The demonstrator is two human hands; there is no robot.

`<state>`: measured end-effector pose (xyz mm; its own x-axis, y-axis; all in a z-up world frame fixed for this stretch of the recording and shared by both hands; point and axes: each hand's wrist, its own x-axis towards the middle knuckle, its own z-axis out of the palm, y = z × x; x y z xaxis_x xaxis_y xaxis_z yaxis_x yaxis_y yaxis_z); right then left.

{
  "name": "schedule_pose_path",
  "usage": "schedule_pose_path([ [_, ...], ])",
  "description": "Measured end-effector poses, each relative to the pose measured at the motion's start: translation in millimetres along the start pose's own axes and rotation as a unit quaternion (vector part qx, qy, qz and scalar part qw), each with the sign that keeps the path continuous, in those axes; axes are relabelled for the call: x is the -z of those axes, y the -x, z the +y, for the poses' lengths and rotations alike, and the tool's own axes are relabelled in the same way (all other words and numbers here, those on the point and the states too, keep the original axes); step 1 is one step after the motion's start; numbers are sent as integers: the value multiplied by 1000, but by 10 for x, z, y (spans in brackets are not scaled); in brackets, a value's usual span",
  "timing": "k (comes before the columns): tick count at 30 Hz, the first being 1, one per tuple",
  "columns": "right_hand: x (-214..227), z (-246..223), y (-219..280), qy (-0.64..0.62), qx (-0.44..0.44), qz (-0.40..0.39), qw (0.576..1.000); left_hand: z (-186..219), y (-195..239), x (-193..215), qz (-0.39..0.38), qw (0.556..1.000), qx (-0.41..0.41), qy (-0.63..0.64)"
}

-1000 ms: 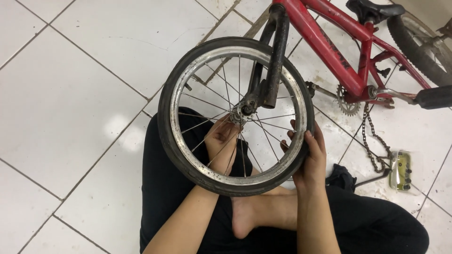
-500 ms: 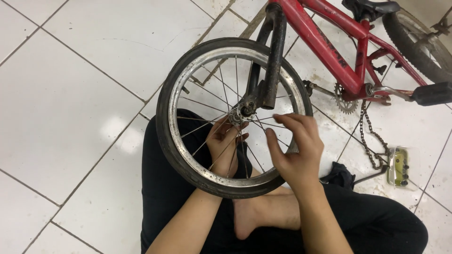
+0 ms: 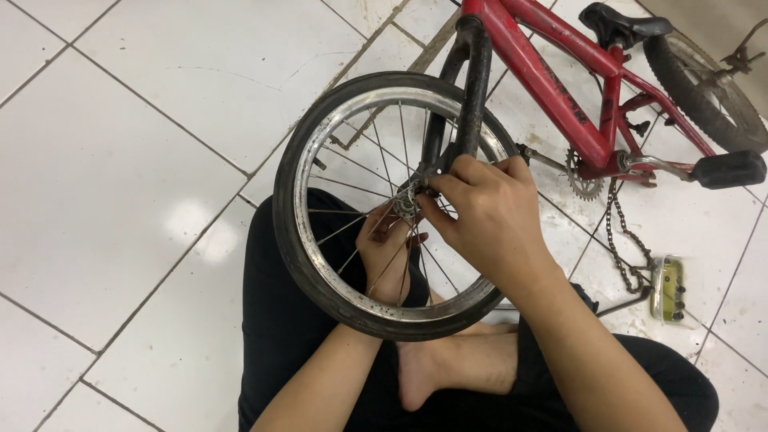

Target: The person removes the front wheel from a red bicycle, cleans the hub area, and reassembles it by inserting small metal parts and tightening the axle nut with a wrench.

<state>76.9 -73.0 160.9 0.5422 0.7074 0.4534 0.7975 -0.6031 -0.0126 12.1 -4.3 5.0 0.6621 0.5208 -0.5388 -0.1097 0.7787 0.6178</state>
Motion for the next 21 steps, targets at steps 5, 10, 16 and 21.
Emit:
schedule_pose_path([
  [5, 13, 18, -40, -28, -20, -49, 998, -14, -17, 17, 0, 1000, 9, 13],
  [10, -9, 51, -46, -94, -70, -88, 989, 48, 13, 8, -7, 1000, 15, 11],
  [16, 113, -48, 93, -39, -64, -31, 997, 198, 56, -7, -27, 998, 53, 11],
  [21, 66, 191, 674, -150, -209, 131, 958, 312, 117, -65, -23, 997, 68, -10],
])
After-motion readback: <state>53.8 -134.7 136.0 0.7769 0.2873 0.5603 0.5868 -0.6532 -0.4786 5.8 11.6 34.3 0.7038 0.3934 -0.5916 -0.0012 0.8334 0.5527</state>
